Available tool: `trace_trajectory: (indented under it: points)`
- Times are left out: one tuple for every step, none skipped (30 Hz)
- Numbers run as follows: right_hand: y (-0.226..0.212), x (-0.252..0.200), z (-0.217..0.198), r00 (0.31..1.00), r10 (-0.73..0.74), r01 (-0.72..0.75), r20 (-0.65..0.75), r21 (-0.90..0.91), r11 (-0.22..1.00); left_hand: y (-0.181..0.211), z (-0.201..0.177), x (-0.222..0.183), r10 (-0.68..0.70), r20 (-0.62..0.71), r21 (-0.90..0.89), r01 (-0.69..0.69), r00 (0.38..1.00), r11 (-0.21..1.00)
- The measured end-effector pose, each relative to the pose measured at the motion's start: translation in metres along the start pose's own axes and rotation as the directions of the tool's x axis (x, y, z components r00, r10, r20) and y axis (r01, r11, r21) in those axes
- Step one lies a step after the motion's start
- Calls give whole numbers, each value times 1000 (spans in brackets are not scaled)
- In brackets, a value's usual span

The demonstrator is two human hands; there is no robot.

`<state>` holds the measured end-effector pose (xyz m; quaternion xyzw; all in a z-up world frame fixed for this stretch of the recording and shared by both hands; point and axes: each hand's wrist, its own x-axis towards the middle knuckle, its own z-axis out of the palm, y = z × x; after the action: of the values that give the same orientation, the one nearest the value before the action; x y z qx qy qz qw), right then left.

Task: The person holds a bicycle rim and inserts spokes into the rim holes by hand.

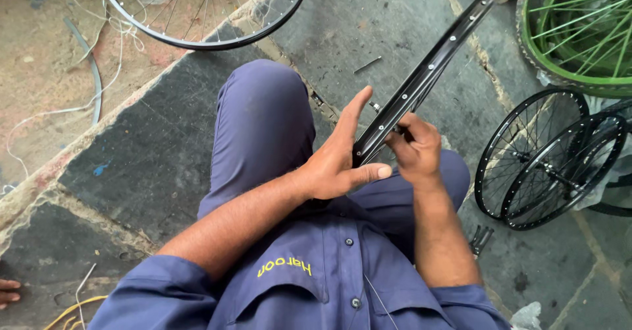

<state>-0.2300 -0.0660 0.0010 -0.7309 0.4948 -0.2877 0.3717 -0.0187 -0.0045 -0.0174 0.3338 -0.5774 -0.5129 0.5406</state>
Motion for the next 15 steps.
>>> trace_trajectory:
  points:
    - [2,-1,-3,1000,1,-1,5,-1,1000,0,0,0,-10,12,2,10,1000,1000]
    - [2,0,-8,994,36,-54,101,180,982,-1,1,-1,-21,23,5,21,1000,1000]
    - [2,1,-11,979,55,-121,196,349,929,0,1,-1,-21,25,5,21,999,1000]
    - [2,6,-12,979,55,-121,194,350,929,0,1,-1,-33,23,-8,33,999,999]
    - [4,13,-13,961,26,-141,276,407,902,1,1,-1,-43,24,-19,44,999,999]
    - [6,16,-14,935,-8,-167,354,460,872,2,1,-1,-42,28,-18,43,999,999]
    - [8,17,-15,934,-15,-162,356,462,872,3,1,-1,-33,17,-12,33,999,999]
    - [12,16,-16,932,-13,-169,363,465,869,5,0,0,-24,6,-7,24,1000,1000]
    - [18,12,-17,928,-7,-182,374,469,864,6,0,1,-26,2,-4,26,1000,1000]
    - [27,9,-15,926,-9,-183,378,470,863,8,-1,5,4,-11,40,-4,1000,999]
    - [38,9,-10,939,52,-226,341,494,839,9,-4,15,47,-3,87,-46,999,995]
    - [50,9,-6,945,115,-266,305,520,811,9,-9,31,57,11,92,-58,998,994]
    - [63,9,-2,945,117,-269,305,522,809,8,-10,49,16,-21,125,-13,1000,992]
    - [74,12,2,963,81,-208,256,520,829,7,-11,66,-24,-55,157,32,998,987]
    - [82,12,5,977,43,-148,209,515,844,7,-10,83,-29,-53,158,37,998,987]
